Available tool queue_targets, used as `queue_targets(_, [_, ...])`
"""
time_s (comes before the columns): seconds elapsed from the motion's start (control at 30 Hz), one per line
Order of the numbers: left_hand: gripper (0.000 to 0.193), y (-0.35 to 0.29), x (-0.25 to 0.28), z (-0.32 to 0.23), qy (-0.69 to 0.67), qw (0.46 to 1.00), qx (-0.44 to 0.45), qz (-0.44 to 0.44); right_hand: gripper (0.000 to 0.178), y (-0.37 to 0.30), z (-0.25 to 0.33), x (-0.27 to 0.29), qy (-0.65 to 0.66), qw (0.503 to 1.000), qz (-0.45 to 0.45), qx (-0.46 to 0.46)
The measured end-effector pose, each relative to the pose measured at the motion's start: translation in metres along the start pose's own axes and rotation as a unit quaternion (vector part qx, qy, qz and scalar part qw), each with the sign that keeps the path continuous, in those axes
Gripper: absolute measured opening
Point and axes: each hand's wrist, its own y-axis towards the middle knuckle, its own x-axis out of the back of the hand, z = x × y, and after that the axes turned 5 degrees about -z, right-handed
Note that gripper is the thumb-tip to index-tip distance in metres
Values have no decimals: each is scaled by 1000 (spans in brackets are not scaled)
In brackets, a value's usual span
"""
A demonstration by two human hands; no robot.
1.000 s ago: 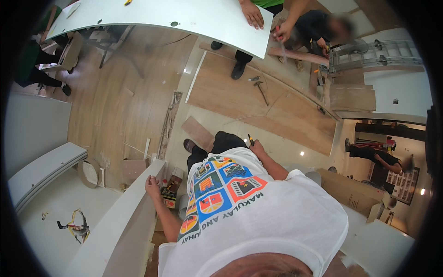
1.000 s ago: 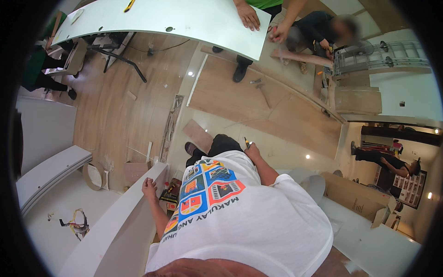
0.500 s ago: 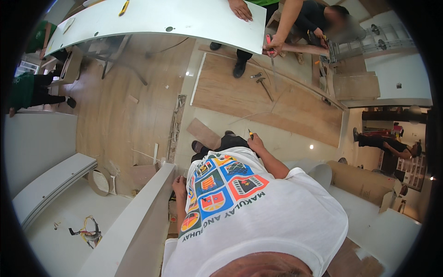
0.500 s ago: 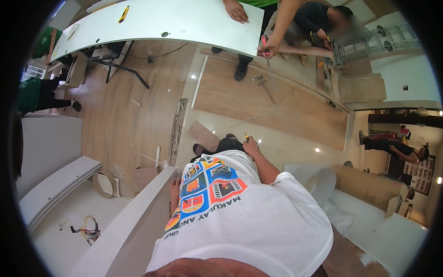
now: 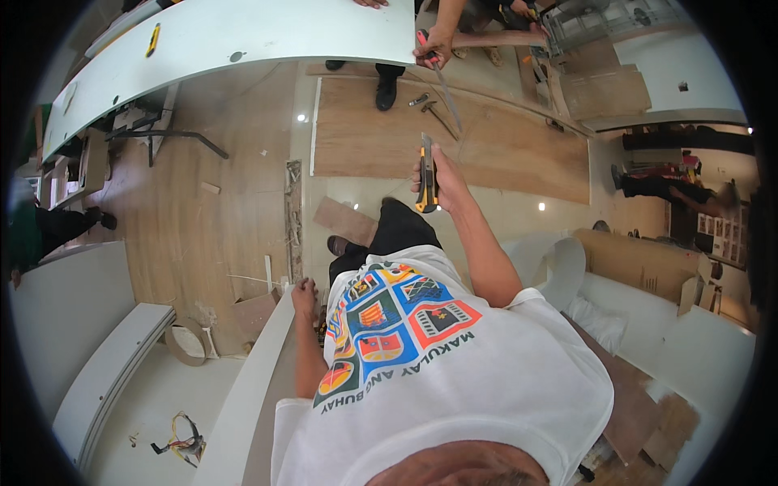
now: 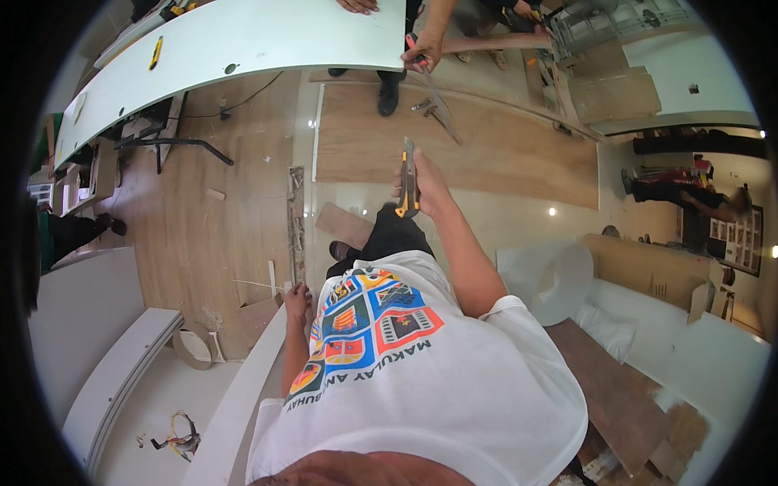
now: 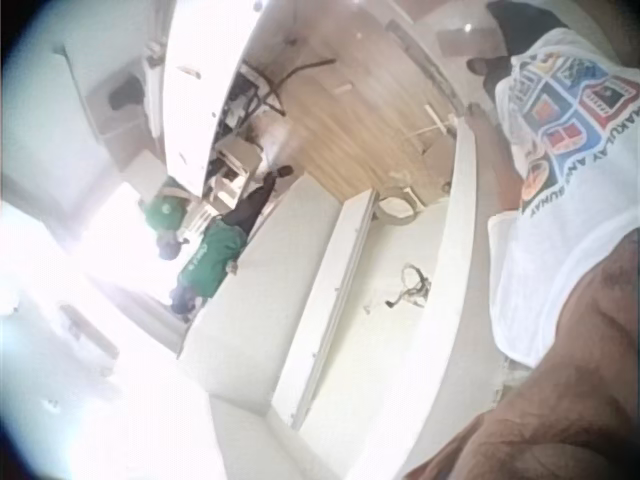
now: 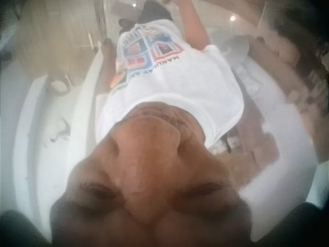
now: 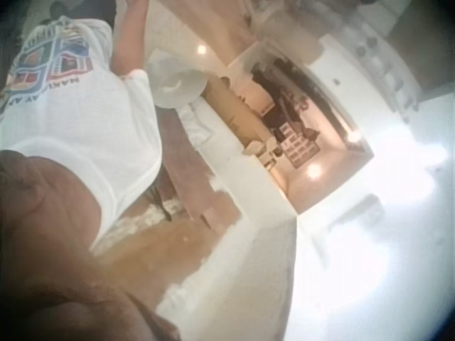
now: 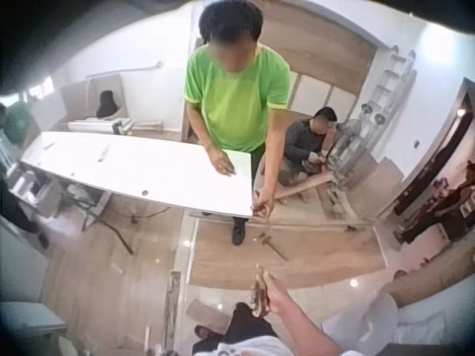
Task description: The person assists in assembling furniture by holding a large white panel steady while another person uses a power drill. The person also uses a screwdriver to tighten screws on the panel.
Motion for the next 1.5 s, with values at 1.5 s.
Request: queue_targets(1.5, [60, 29, -385, -507, 516, 588, -623, -16, 42, 114, 165, 60, -40, 982, -20, 183])
